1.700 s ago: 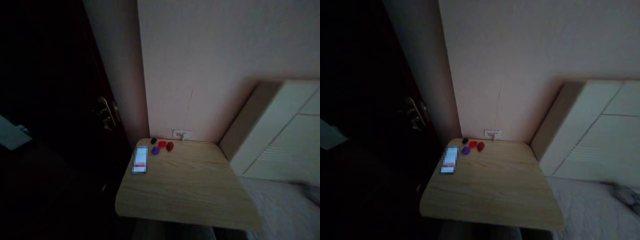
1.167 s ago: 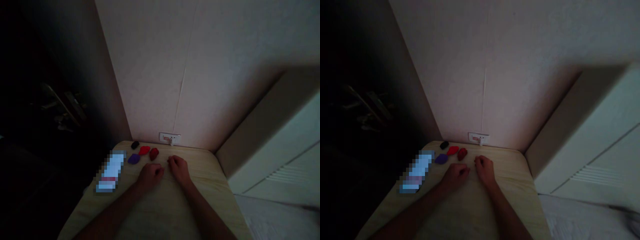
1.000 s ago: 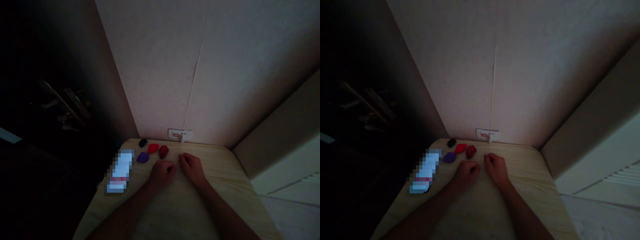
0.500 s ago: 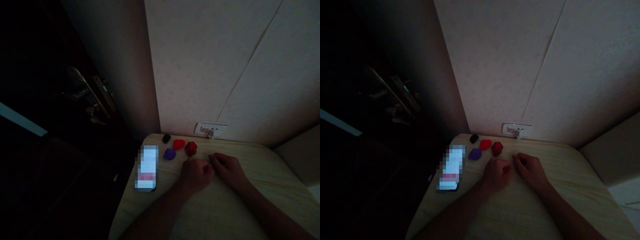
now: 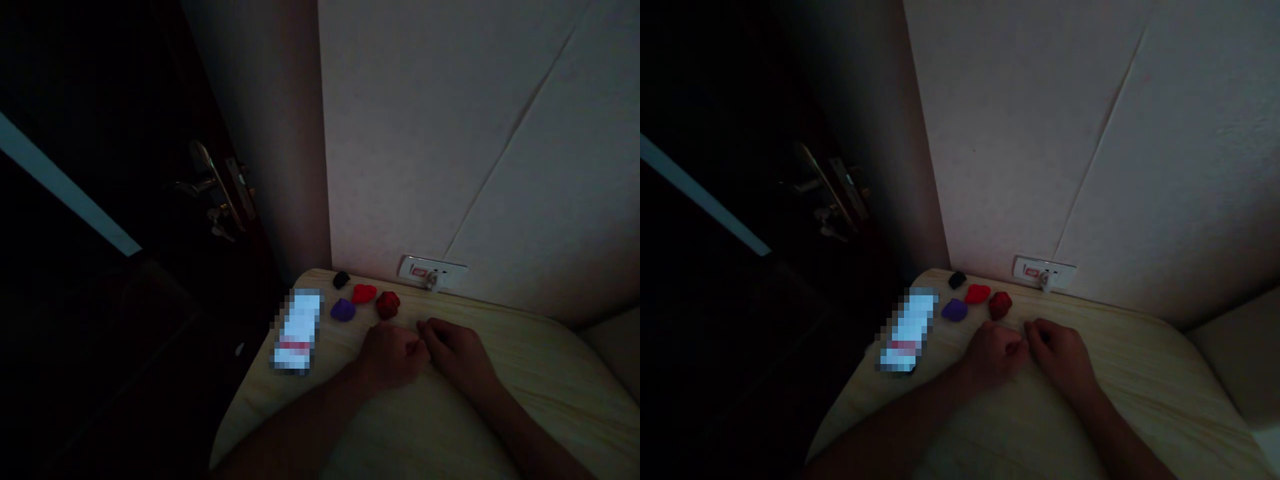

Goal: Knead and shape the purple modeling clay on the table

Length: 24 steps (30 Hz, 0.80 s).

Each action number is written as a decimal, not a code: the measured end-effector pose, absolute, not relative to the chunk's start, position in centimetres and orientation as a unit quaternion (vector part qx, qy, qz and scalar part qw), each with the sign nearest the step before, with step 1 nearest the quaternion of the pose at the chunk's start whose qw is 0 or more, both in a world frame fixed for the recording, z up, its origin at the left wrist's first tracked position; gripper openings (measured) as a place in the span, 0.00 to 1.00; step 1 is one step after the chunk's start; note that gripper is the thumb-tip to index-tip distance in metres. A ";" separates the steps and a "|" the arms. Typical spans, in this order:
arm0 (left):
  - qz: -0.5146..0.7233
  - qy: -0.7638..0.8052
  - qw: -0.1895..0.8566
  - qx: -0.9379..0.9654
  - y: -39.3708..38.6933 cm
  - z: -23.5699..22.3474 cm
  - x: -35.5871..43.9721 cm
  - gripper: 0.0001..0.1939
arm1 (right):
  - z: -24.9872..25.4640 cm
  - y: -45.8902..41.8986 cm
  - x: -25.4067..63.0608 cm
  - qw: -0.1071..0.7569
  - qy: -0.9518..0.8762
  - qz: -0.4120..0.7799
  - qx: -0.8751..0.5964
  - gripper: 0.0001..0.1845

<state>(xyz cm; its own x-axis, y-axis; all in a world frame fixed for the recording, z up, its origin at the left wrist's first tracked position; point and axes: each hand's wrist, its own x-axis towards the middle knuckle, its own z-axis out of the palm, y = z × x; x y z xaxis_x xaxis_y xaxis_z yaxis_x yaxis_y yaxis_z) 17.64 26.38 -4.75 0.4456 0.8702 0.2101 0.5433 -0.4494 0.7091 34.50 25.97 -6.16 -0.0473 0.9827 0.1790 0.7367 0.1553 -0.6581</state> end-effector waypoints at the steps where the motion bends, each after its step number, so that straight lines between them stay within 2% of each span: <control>1: 0.282 0.440 0.285 0.804 26.4 -4.7 17.6 0.18 | -6.1 26.0 34.4 0.309 -0.693 0.197 -0.620 0.26; 24: 0.304 0.430 0.314 0.790 26.6 -4.8 17.5 0.19 | -6.2 26.5 34.5 0.345 -0.665 0.217 -0.626 0.25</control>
<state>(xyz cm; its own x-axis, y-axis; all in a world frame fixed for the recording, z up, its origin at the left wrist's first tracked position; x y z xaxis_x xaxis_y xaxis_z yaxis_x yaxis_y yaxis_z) 17.46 26.61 -4.76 0.4448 0.8707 0.2096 0.4885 -0.4321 0.7581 34.50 26.46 -6.18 0.0208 0.9820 0.1877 0.6827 0.1232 -0.7202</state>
